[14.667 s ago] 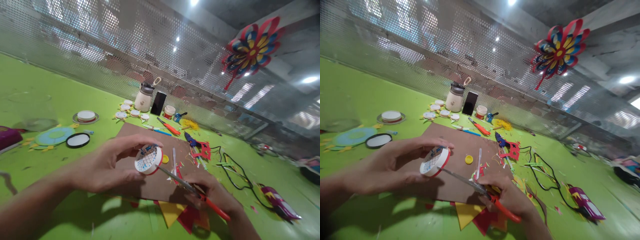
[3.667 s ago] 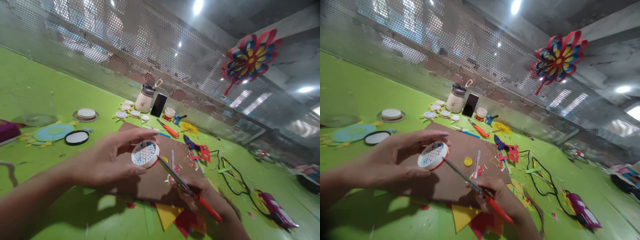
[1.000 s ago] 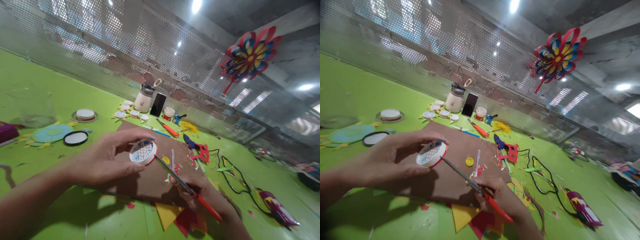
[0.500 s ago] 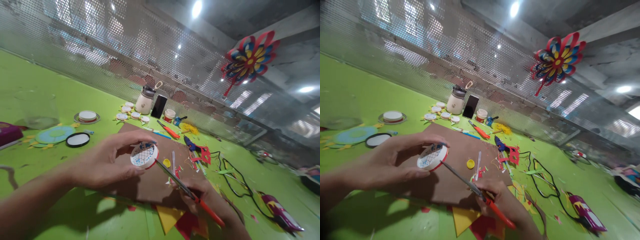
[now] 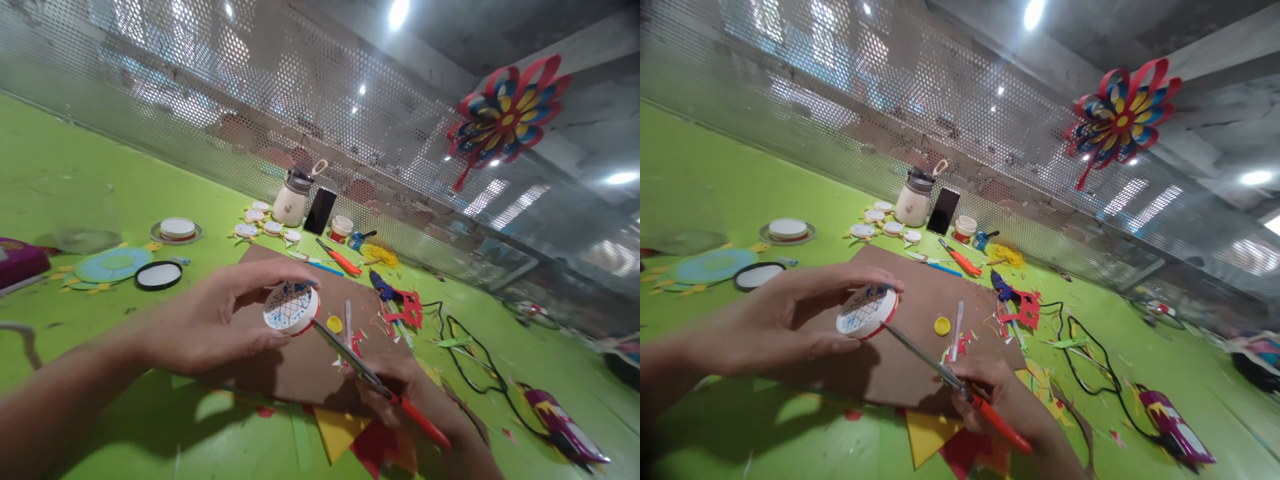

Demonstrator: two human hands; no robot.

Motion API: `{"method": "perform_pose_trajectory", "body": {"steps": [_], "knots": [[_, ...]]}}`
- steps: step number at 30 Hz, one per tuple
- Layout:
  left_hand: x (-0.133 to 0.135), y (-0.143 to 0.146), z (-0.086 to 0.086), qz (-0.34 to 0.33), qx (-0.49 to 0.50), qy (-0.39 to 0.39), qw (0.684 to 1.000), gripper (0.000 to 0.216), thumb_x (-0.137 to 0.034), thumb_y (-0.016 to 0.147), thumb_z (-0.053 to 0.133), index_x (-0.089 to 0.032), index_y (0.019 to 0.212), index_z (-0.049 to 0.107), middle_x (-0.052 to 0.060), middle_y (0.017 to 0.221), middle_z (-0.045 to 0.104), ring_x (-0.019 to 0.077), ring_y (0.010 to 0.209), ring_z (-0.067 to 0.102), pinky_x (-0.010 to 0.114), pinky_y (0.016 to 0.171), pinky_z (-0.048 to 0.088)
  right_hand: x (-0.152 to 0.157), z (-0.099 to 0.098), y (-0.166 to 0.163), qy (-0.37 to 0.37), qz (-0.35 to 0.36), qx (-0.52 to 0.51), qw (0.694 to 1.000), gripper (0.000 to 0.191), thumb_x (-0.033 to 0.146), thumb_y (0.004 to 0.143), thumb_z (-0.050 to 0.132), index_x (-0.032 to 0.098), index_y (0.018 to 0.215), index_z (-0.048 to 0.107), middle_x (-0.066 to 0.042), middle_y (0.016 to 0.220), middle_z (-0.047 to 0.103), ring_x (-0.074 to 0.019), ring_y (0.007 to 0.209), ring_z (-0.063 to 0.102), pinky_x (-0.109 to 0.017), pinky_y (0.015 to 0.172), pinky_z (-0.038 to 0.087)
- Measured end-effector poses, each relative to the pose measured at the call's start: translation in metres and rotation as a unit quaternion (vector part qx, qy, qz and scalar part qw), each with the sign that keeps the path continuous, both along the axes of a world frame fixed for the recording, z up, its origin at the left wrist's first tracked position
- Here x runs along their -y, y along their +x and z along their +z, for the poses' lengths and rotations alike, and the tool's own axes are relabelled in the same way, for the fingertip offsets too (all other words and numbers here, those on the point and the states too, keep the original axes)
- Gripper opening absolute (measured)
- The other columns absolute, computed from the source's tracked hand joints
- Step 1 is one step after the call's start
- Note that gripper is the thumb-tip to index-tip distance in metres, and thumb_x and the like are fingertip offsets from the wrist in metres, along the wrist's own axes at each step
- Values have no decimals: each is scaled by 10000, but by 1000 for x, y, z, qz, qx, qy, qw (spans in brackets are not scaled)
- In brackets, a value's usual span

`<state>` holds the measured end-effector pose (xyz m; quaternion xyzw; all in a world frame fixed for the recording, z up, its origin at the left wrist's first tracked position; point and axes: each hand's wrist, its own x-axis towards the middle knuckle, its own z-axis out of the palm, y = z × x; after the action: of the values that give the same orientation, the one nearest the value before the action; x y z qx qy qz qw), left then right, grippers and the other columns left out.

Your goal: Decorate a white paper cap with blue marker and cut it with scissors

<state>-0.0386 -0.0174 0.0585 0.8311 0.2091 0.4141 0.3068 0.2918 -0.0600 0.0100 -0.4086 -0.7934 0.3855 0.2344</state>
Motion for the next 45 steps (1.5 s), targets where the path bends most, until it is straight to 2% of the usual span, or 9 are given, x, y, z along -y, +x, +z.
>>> {"method": "perform_pose_trajectory", "body": {"steps": [4, 10, 17, 29, 35, 41, 45], "knots": [[1, 2, -1, 14, -3, -20, 1000, 531, -249, 858, 743, -294, 1369, 606, 51, 1348, 690, 246, 1217, 656, 324, 1068, 517, 0, -5, 5, -26, 9, -15, 1000, 305, 85, 755, 640, 192, 1008, 773, 23, 690, 566, -114, 603, 452, -241, 571, 413], [2, 2, 0, 4, -1, -15, 1000, 545, -208, 856, 727, -269, 1384, 605, 69, 1352, 688, 269, 1224, 652, 361, 1074, 512, 0, -6, 5, -71, 25, -50, 996, 364, 32, 738, 616, 207, 1023, 760, 41, 715, 522, -109, 627, 428, -236, 592, 394], [3, 2, 0, -1, 16, -9, 1000, 552, -164, 844, 731, -287, 1368, 612, 47, 1314, 698, 252, 1202, 664, 342, 1057, 523, -1, -1, 2, -30, 5, -23, 999, 232, 56, 709, 609, 174, 876, 719, 47, 666, 472, -102, 592, 375, -238, 545, 333], [3, 5, 3, 8, 9, -37, 999, 506, -219, 828, 741, -253, 1322, 637, 78, 1288, 712, 268, 1169, 683, 356, 1010, 564, 0, -3, 5, -67, 16, -43, 997, 317, 111, 756, 659, 192, 1042, 771, 31, 684, 530, -108, 599, 414, -240, 563, 396], [3, 4, -1, 1, 25, -17, 1000, 536, -175, 852, 714, -255, 1372, 610, 35, 1328, 703, 250, 1192, 676, 295, 1006, 553, 0, 1, 1, -50, 1, -29, 998, 244, 157, 754, 656, 175, 968, 774, 32, 671, 489, -111, 598, 386, -248, 547, 363], [2, 3, -2, 8, 13, -15, 1000, 544, -186, 844, 731, -268, 1369, 615, 45, 1315, 706, 257, 1192, 671, 319, 1031, 533, 1, 9, -3, -38, -4, -11, 999, 233, 192, 769, 647, 179, 958, 782, 24, 662, 497, -116, 593, 412, -244, 541, 372], [1, 3, 1, 3, 4, -22, 1000, 535, -214, 848, 726, -260, 1368, 608, 67, 1301, 708, 260, 1174, 679, 333, 998, 569, 1, 7, -2, -38, -9, 0, 999, 247, 204, 766, 654, 182, 970, 791, 31, 644, 483, -118, 593, 400, -244, 545, 379]]}}
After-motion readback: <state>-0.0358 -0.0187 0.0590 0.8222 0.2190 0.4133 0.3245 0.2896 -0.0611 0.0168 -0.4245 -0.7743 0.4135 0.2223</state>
